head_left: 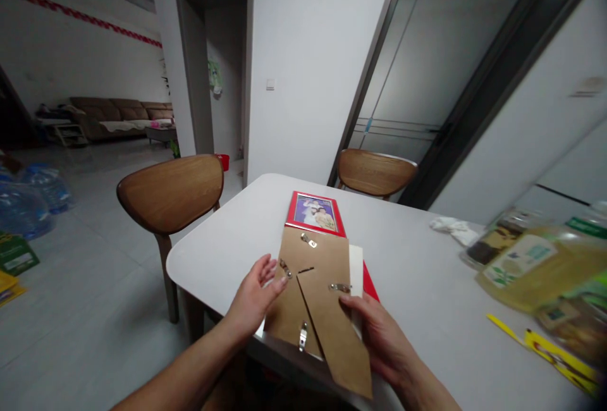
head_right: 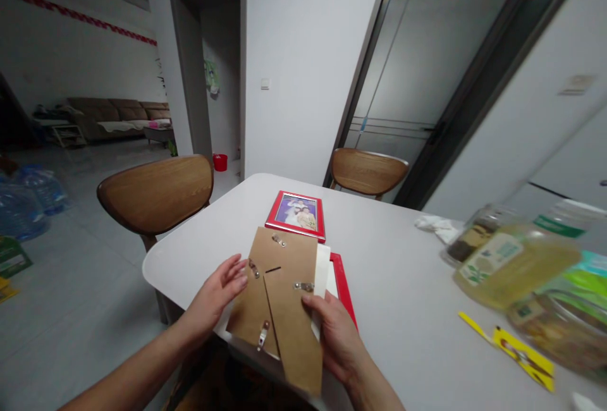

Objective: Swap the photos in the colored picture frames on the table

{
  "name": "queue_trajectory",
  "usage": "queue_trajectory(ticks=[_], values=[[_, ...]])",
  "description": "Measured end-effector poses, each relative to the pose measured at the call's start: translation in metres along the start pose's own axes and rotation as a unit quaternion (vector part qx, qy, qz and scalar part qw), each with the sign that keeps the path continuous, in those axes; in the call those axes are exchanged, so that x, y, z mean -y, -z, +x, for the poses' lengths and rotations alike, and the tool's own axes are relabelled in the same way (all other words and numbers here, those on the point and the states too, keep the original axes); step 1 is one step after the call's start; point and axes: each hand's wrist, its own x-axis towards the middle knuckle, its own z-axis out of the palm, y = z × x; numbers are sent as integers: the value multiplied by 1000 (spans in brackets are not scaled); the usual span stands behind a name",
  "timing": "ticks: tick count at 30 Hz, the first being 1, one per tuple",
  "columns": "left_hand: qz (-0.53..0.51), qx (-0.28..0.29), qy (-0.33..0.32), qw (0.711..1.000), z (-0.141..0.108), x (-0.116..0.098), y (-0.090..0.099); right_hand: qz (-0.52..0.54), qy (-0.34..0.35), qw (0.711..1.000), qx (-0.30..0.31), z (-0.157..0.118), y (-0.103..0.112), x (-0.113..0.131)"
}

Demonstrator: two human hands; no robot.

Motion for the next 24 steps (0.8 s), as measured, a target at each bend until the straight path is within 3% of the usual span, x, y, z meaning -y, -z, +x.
queue_trajectory(ticks=[2, 4, 8, 12, 14, 17, 20, 24], values=[[-118, 74, 54, 989, 9, 2, -11, 2, -26, 1000, 7, -3, -1, 0], [-175, 99, 78, 977, 12, 6, -21, 0, -43, 999, -3, -5, -2, 0], [-216, 61, 109, 969, 12, 10, -36, -21, -30, 999, -16, -4, 7, 3], [-202, 41, 120, 971, 16, 13, -48, -66, 25, 996, -54, -1, 24, 10], [-154, 56, 100, 981, 17, 17, -54, -96, 43, 991, -85, 1, 36, 16], [40, 54, 19, 998, 11, 28, -56, -146, 40, 981, -124, 6, 58, 27], [250, 75, -60, 964, -1, 41, -52, -186, 21, 971, -147, 14, 78, 34], [347, 139, -74, 925, -10, 50, -46, -195, 0, 971, -140, 24, 82, 32]])
